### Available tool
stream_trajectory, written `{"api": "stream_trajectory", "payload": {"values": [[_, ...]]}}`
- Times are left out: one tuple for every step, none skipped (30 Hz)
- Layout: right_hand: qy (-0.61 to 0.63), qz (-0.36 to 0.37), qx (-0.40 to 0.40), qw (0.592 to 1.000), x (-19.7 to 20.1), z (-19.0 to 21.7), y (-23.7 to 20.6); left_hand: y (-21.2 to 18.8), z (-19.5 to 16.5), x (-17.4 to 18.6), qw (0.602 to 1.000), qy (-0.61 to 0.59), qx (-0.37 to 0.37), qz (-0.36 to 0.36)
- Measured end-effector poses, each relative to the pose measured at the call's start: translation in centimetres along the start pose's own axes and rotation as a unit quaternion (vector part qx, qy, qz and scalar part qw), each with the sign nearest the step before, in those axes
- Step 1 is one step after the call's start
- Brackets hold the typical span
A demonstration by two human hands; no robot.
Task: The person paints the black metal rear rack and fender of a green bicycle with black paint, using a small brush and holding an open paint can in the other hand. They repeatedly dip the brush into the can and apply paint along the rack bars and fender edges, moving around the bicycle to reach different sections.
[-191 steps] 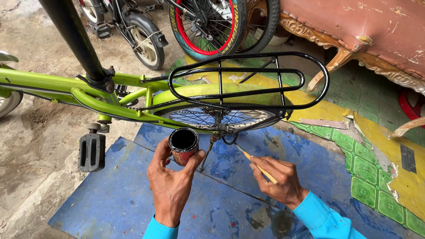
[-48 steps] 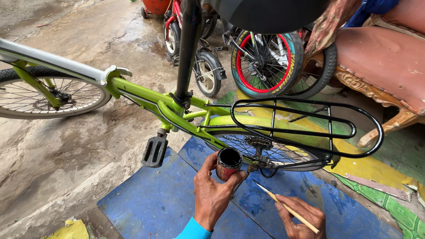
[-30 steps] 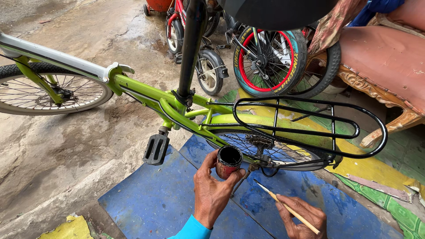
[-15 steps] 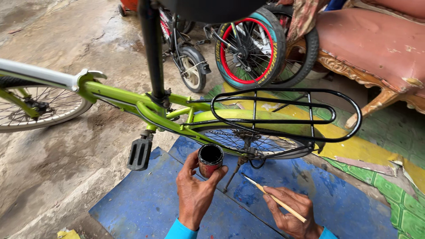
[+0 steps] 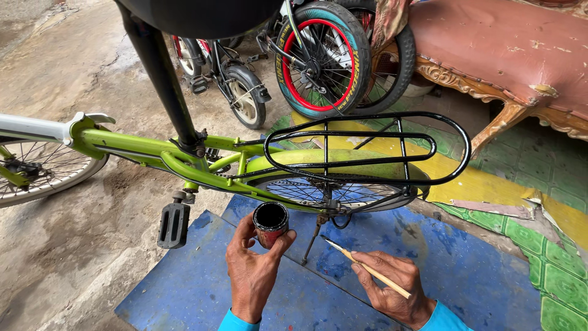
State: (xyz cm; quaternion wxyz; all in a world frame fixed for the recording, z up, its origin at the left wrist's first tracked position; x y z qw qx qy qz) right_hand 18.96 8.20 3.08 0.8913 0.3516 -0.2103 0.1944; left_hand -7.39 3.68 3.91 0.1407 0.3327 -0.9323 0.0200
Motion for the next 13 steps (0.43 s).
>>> {"api": "stream_trajectory", "payload": {"values": [[0.001, 0.001, -0.001, 1.000, 0.00, 0.02, 0.03, 0.03, 0.09, -0.06, 1.000, 0.000, 0.002, 0.001], [0.002, 0.002, -0.002, 1.000, 0.06, 0.07, 0.06, 0.03, 0.12, -0.14, 1.000, 0.001, 0.004, 0.002], [0.001, 0.001, 0.000, 1.000, 0.13, 0.15, 0.09, 0.04, 0.14, -0.22, 1.000, 0.001, 0.004, 0.002], [-0.001, 0.000, 0.002, 1.000, 0.18, 0.23, 0.14, 0.07, 0.17, -0.26, 1.000, 0.001, 0.004, 0.002], [-0.002, -0.001, 0.004, 1.000, 0.18, 0.31, 0.16, 0.10, 0.21, -0.25, 1.000, 0.002, 0.004, 0.002], [-0.007, -0.005, 0.003, 1.000, 0.29, 0.40, 0.15, 0.07, 0.16, -0.27, 1.000, -0.002, 0.001, 0.002], [-0.010, -0.008, 0.003, 1.000, 0.36, 0.46, 0.16, 0.02, 0.12, -0.29, 1.000, -0.006, -0.001, 0.000], [-0.013, -0.010, 0.003, 1.000, 0.30, 0.48, 0.21, -0.03, 0.10, -0.23, 1.000, -0.009, -0.003, -0.002], [-0.019, -0.013, 0.008, 1.000, 0.22, 0.52, 0.25, -0.02, 0.09, -0.18, 1.000, -0.009, -0.004, -0.004], [-0.025, -0.015, 0.012, 1.000, 0.30, 0.55, 0.25, -0.02, 0.03, -0.22, 1.000, -0.010, -0.005, -0.006], [-0.030, -0.017, 0.017, 0.999, 0.34, 0.54, 0.26, -0.02, -0.03, -0.24, 1.000, -0.011, -0.006, -0.008], [-0.030, -0.020, 0.019, 0.999, 0.33, 0.47, 0.29, -0.04, -0.08, -0.27, 1.000, -0.014, -0.010, -0.006], [-0.029, -0.023, 0.021, 0.999, 0.28, 0.39, 0.28, -0.09, -0.12, -0.32, 1.000, -0.018, -0.013, -0.003]]}}
Point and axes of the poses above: each hand's wrist, its own y-axis towards the middle knuckle, its own x-axis out of the back of the hand, z = x × y, the point moved 5 cm from there along y, towards the middle knuckle, and after that the axes turned 7 degrees about y, right-handed, at the moved point
